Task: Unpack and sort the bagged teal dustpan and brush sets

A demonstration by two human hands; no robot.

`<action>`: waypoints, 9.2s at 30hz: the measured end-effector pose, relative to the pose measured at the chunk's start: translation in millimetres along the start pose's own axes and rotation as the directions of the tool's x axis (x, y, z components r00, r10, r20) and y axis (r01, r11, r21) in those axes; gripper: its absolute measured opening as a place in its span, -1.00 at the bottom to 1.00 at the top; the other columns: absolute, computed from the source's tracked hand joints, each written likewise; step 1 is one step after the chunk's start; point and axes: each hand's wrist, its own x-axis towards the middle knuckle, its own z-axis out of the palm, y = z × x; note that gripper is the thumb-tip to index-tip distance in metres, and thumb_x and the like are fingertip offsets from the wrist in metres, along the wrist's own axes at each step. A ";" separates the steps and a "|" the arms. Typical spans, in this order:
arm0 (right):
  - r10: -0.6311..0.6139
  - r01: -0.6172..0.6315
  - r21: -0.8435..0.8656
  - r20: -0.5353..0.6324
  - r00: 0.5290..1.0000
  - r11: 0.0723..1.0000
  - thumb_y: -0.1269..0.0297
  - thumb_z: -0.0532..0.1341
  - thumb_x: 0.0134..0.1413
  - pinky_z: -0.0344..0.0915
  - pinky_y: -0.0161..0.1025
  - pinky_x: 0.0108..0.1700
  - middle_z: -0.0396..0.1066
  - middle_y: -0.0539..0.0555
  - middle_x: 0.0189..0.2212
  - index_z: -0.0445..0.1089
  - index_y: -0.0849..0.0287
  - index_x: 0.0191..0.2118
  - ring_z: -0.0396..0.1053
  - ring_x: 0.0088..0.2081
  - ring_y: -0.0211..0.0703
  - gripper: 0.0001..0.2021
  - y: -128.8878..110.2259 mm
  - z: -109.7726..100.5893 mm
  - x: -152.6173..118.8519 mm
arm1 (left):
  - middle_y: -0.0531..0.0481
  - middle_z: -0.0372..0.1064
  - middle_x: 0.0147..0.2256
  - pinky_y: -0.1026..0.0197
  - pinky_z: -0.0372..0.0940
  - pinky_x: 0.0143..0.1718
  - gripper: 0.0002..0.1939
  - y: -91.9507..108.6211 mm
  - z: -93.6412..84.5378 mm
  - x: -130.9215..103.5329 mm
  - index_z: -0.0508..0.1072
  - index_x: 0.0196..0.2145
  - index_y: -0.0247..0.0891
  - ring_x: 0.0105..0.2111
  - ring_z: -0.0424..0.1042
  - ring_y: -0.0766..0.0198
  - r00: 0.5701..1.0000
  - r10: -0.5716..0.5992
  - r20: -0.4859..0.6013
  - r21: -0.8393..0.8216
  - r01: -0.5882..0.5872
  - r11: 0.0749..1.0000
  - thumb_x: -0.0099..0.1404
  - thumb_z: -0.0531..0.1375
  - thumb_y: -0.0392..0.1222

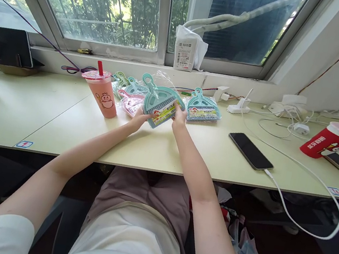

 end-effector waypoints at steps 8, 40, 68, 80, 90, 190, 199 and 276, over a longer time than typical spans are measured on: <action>-0.034 0.030 0.017 0.360 0.932 0.999 0.29 0.49 -0.03 0.56 -0.13 0.09 0.62 -0.01 -0.17 0.41 0.05 -0.16 0.57 0.04 -0.10 -0.68 2.1 2.1 3.2 | -0.12 0.55 -0.01 -0.12 0.41 0.14 -0.42 -5.6 -5.0 7.7 0.45 -0.04 -0.19 0.12 0.48 -0.07 0.987 0.107 -0.124 -0.007 -0.108 0.994 -0.03 0.45 -0.06; -0.173 0.155 0.090 0.247 0.954 0.984 0.60 0.36 -0.08 0.55 -0.12 0.11 0.61 -0.01 -0.22 0.44 0.12 -0.15 0.58 -0.05 -0.16 -0.65 2.2 15.5 -26.9 | -0.25 0.34 0.24 -0.12 0.39 0.16 -0.21 8.9 7.8 -4.8 0.13 0.32 -0.06 0.21 0.42 -0.04 0.983 0.030 -0.179 0.053 -0.021 0.998 0.28 0.34 0.18; -0.136 0.128 0.051 0.239 0.961 0.990 0.60 0.35 -0.10 0.56 -0.09 0.07 0.55 -0.03 -0.31 0.40 0.13 -0.28 0.58 -0.13 -0.18 -0.73 15.8 19.1 -27.1 | -0.32 0.45 -0.13 -0.18 0.24 0.07 -0.66 33.8 -20.5 -3.9 0.53 -0.26 -0.14 -0.03 0.44 -0.18 0.898 0.376 0.228 0.743 -0.410 0.529 0.45 0.06 0.08; -0.143 0.126 0.083 0.248 0.958 0.989 0.58 0.34 -0.11 0.57 -0.12 0.06 0.56 -0.05 -0.29 0.40 0.11 -0.26 0.58 -0.13 -0.21 -0.71 21.0 19.1 -24.7 | -0.35 0.45 -0.10 -0.23 0.23 0.07 -0.78 22.6 -18.8 4.7 0.52 -0.25 -0.16 0.04 0.42 -0.26 0.901 0.411 0.140 0.699 -0.384 0.604 0.39 0.16 0.00; -0.136 0.116 0.107 0.205 0.969 0.988 0.59 0.30 -0.04 0.55 -0.18 0.08 0.62 0.01 -0.20 0.46 0.13 -0.08 0.60 -0.09 -0.19 -0.62 12.0 18.4 -29.3 | -0.32 0.49 -0.05 -0.17 0.28 0.16 -0.58 30.6 -7.2 -12.5 0.53 0.06 -0.16 0.04 0.45 -0.17 0.904 0.313 0.291 0.707 -0.424 0.566 0.45 0.07 0.08; -0.067 0.099 -0.072 0.363 0.929 0.992 0.60 0.43 -0.28 0.59 -0.03 0.03 0.55 -0.02 -0.24 0.37 0.07 -0.20 0.52 0.03 0.00 -0.53 22.4 15.6 -7.9 | -0.07 0.56 -0.06 0.03 0.47 -0.01 -0.32 12.9 -2.4 0.4 0.41 0.04 -0.15 -0.02 0.56 0.03 0.991 -0.050 -0.124 -0.166 0.029 0.986 -0.04 0.51 -0.12; -0.033 0.089 -0.099 0.465 0.885 0.991 0.67 0.43 -0.31 0.54 0.06 0.15 0.57 0.00 -0.31 0.42 0.12 -0.26 0.55 0.02 0.04 -0.56 10.5 12.2 -2.1 | -0.05 0.57 -0.05 0.04 0.51 -0.07 -0.25 10.2 -2.3 1.9 0.41 0.13 -0.09 -0.03 0.57 0.04 0.993 -0.026 -0.117 -0.159 0.007 0.987 -0.01 0.52 -0.08; 0.025 0.017 -0.121 0.335 0.942 0.992 0.36 0.30 0.25 0.57 -0.09 0.07 0.58 -0.02 -0.18 0.34 0.07 -0.17 0.58 -0.08 -0.19 -0.89 2.1 16.0 -28.1 | -0.09 0.59 -0.13 -0.03 0.60 -0.17 -0.35 12.2 0.6 -1.5 0.41 0.01 -0.19 -0.22 0.63 0.08 0.999 0.013 -0.043 -0.108 -0.017 0.994 0.07 0.46 0.14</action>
